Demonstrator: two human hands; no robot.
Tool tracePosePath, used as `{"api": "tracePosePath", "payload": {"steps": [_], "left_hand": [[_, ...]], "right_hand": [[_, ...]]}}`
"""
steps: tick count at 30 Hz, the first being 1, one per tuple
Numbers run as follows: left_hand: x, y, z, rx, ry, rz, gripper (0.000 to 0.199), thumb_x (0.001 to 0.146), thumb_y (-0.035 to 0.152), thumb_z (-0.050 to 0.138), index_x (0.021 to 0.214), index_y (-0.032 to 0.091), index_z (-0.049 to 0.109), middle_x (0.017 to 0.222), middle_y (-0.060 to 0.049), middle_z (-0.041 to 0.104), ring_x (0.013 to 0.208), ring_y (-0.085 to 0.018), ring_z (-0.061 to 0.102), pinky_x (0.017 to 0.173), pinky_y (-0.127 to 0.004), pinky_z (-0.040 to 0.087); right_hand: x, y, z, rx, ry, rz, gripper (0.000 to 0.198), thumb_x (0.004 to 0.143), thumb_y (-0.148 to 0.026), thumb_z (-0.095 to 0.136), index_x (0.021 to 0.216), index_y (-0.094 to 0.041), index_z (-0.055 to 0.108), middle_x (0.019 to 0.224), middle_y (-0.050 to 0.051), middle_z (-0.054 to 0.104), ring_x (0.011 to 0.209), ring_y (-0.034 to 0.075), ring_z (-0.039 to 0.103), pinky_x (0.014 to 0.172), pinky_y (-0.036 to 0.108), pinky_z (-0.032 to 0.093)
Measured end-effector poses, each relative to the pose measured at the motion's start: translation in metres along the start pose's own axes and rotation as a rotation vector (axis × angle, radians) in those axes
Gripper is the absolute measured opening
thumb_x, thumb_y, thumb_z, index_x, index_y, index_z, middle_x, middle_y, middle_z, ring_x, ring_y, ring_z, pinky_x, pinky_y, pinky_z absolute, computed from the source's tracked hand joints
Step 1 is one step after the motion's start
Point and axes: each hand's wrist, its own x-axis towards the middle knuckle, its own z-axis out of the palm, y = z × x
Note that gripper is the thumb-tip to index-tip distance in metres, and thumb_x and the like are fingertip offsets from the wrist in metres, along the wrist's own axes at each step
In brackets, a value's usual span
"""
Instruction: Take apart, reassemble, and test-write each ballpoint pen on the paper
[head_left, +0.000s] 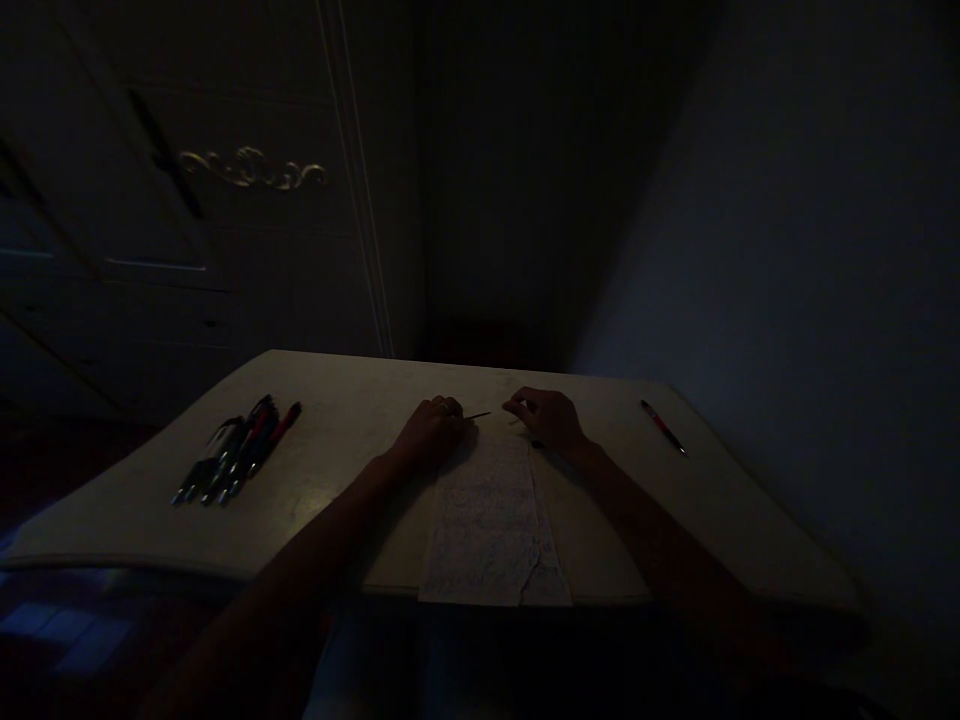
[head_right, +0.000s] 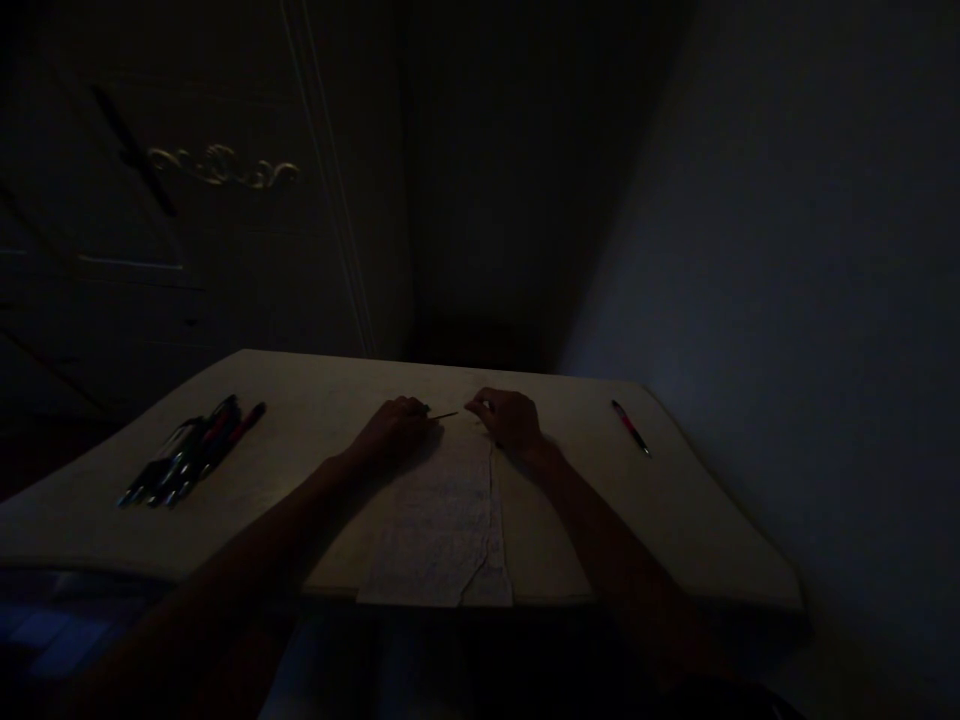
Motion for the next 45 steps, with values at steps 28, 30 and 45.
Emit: {"api": "tracePosePath", "payload": {"steps": [28, 30, 45], "left_hand": [[0.002, -0.004, -0.023, -0.549, 0.362, -0.302, 0.019, 0.09, 0.028, 0.061, 0.102, 0.019, 0.073, 0.092, -0.007, 0.074, 0.074, -0.017, 0.066, 0.069, -0.029, 0.053], [0.002, -0.005, -0.021, -0.579, 0.348, -0.32, 0.019, 0.09, 0.03, 0.061, 0.097, 0.02, 0.075, 0.094, -0.009, 0.077, 0.082, -0.02, 0.07, 0.075, -0.033, 0.055], [0.0, -0.017, -0.029, -0.677, 0.474, -0.565, 0.026, 0.076, 0.042, 0.071, 0.085, 0.019, 0.075, 0.09, -0.007, 0.074, 0.081, -0.02, 0.067, 0.074, -0.032, 0.055]], "right_hand": [[0.007, -0.051, 0.008, -0.593, -0.488, -0.207, 0.03, 0.1, -0.021, 0.043, 0.117, -0.02, 0.068, 0.103, 0.016, 0.077, 0.094, 0.028, 0.075, 0.073, 0.033, 0.05], [0.008, -0.052, 0.007, -0.603, -0.513, -0.234, 0.03, 0.099, -0.018, 0.044, 0.119, -0.018, 0.066, 0.104, 0.018, 0.076, 0.097, 0.029, 0.074, 0.074, 0.035, 0.051], [0.026, -0.049, -0.002, -0.567, -0.505, -0.258, 0.031, 0.098, -0.022, 0.045, 0.117, -0.018, 0.069, 0.105, 0.016, 0.077, 0.096, 0.027, 0.074, 0.073, 0.031, 0.048]]}}
